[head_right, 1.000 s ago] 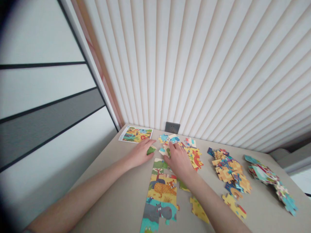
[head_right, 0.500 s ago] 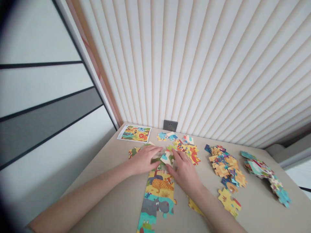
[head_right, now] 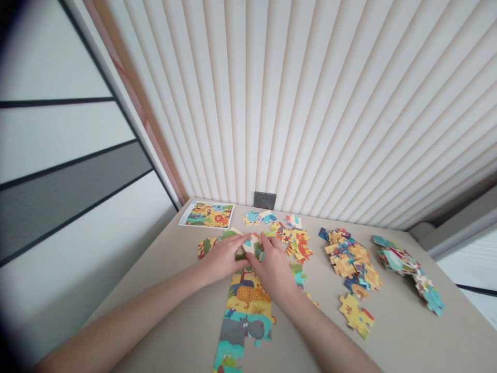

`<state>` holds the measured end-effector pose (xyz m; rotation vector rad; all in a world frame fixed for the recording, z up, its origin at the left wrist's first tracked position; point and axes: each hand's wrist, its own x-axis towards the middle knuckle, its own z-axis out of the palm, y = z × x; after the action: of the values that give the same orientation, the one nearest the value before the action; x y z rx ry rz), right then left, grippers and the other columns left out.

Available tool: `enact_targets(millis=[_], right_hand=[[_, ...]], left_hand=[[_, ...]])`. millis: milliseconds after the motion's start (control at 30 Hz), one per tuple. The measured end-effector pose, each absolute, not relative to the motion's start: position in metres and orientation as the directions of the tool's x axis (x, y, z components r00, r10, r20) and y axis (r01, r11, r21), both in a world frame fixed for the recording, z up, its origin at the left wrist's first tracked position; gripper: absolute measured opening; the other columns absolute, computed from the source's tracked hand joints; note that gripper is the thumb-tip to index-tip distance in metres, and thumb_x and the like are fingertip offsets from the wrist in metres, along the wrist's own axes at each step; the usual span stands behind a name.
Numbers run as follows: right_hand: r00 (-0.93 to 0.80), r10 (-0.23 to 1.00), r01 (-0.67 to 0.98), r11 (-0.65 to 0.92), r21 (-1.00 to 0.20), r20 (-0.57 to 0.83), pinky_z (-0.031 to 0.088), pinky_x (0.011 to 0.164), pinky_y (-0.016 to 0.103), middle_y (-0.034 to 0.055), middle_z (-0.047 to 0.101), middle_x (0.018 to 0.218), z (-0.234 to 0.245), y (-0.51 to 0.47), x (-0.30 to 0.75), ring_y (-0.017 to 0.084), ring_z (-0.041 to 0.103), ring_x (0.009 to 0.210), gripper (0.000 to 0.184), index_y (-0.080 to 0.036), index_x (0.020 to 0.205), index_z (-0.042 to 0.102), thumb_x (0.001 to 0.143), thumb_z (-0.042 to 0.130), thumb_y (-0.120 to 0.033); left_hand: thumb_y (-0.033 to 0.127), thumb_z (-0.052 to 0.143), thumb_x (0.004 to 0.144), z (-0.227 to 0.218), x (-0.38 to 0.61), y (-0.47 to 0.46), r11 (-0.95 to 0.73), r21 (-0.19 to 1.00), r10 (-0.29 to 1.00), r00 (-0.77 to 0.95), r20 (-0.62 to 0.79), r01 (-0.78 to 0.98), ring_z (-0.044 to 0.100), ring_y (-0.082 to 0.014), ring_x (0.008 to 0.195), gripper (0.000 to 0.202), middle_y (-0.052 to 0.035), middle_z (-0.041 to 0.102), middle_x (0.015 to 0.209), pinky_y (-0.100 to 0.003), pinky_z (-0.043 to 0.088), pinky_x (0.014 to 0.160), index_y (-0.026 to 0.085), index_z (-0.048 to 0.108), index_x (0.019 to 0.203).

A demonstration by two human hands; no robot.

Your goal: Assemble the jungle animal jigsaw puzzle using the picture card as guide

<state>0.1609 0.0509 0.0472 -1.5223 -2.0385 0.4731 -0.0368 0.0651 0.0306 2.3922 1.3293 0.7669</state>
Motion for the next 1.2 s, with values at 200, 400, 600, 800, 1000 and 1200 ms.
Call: enact_targets(millis=[200,400,600,800,1000,1200], right_hand=[[-0.270,0.935,0.737,0.355,-0.575,0.230,0.050,0.107,0.039,0.0143,0.064,0.133,0.048,0.051,0.159,0.027,0.064,0.122,0.053,-0.018,0.144,0.058,0.095,0.064,-0.038],[-0.134,0.981,0.947,0.169,-0.274,0.143,0.043,0.111,0.034,0.0147,0.067,0.134,0.066,0.097,0.214,0.025,0.062,0.128,0.040,-0.016,0.132,0.068,0.104,0.046,-0.034],[-0.008,1.000,0.990,0.004,-0.141,-0.027,0.050,0.097,0.039,0.0227,0.073,0.124,0.084,0.148,0.276,0.033,0.069,0.117,0.045,-0.009,0.126,0.071,0.100,0.053,-0.041],[-0.063,0.986,0.997,0.056,-0.051,-0.154,0.052,0.081,0.037,0.0184,0.077,0.108,0.080,0.110,0.269,0.033,0.073,0.102,0.056,-0.016,0.112,0.071,0.087,0.066,-0.066],[-0.059,0.991,0.998,0.059,-0.006,-0.124,0.050,0.082,0.037,0.0179,0.074,0.111,0.074,0.082,0.259,0.033,0.071,0.104,0.044,-0.016,0.114,0.066,0.090,0.069,-0.052],[-0.095,0.991,0.995,0.092,-0.035,-0.097,0.049,0.084,0.034,0.0162,0.072,0.110,0.088,0.080,0.264,0.029,0.070,0.103,0.034,-0.015,0.118,0.066,0.092,0.065,-0.038]], left_hand=[[0.026,0.077,0.085,0.030,-0.046,0.073,-0.551,0.436,0.832,0.427,0.353,0.712,0.065,-0.0293,0.125,0.064,-0.0119,0.067,0.137,-0.045,0.050,0.109,0.020,0.054,0.145],[0.029,0.073,0.089,0.019,-0.059,0.090,-0.525,0.380,0.835,0.374,0.404,0.762,0.060,-0.0319,0.129,0.056,-0.0129,0.065,0.138,-0.050,0.046,0.112,0.020,0.055,0.141],[0.033,0.068,0.091,0.004,-0.068,0.103,-0.501,0.342,0.839,0.348,0.419,0.795,0.059,-0.0327,0.131,0.055,-0.0135,0.064,0.140,-0.052,0.044,0.114,0.021,0.053,0.143],[0.037,0.067,0.092,0.002,-0.069,0.104,-0.492,0.323,0.843,0.351,0.407,0.808,0.059,-0.0333,0.129,0.054,-0.0132,0.065,0.139,-0.052,0.045,0.113,0.021,0.054,0.143],[0.038,0.066,0.093,0.006,-0.067,0.102,-0.490,0.313,0.845,0.356,0.399,0.814,0.062,-0.0326,0.124,0.049,-0.0119,0.069,0.131,-0.052,0.047,0.110,0.022,0.057,0.139],[0.031,0.056,0.098,0.016,-0.065,0.094,-0.518,0.253,0.811,0.374,0.450,0.817,0.057,-0.0335,0.132,0.042,-0.0129,0.065,0.137,-0.055,0.042,0.115,0.019,0.059,0.138]])
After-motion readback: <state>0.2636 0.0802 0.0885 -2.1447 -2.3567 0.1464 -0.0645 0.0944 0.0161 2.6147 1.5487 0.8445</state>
